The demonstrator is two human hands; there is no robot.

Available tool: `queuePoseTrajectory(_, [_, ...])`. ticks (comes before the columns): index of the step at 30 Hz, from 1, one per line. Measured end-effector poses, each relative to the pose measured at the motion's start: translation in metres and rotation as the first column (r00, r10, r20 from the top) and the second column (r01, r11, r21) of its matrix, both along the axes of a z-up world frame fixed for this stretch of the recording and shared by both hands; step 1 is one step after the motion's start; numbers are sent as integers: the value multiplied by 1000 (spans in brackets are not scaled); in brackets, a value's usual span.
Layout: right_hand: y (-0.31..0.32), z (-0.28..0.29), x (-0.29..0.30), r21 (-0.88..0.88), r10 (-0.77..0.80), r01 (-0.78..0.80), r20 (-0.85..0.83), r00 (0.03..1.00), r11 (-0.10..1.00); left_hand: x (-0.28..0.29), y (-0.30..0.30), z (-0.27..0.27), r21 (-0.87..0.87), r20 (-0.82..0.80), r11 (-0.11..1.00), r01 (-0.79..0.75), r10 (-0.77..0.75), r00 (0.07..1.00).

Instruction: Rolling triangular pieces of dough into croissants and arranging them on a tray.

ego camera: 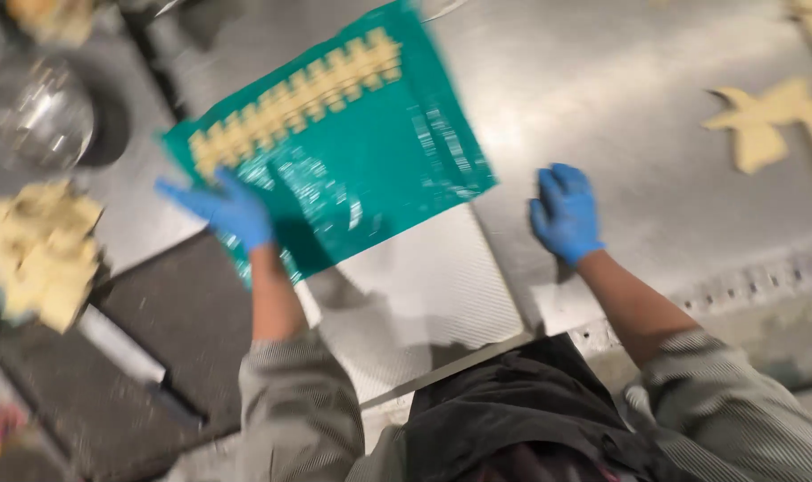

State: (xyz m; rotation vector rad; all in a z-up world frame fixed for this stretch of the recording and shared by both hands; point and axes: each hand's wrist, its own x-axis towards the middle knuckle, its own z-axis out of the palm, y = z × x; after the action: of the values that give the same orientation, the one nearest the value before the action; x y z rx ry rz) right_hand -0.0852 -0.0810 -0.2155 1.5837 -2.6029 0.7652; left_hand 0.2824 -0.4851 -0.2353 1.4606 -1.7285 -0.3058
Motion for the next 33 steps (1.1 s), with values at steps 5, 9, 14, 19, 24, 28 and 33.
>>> queuePoseTrajectory(5, [4,12,-11,-76,17,-13,56,998,997,-42,116,35,30,-79,987,157,-154,985])
queuePoseTrajectory(9, [9,49,-61,-68,75,-64,181,981,996,-85,215,61,81,2,983,165,-165,986])
queuePoseTrajectory(14, [56,63,-205,164,154,-142,-63,986,976,-138,306,89,156,-33,933,324,-323,946])
queuePoseTrajectory(19, [143,6,-332,96,205,-195,-102,973,976,-201,360,113,208,-152,917,340,-313,938])
queuePoseTrajectory(24, [149,30,-365,430,230,-206,-5,973,879,-261,398,123,217,-281,918,331,-266,922])
queuePoseTrajectory(28, [135,54,-379,562,304,-303,95,948,769,-296,426,119,216,-317,898,382,-306,898])
queuePoseTrajectory(33, [132,85,-319,408,168,-397,493,854,822,-353,460,118,320,-310,817,480,-389,868])
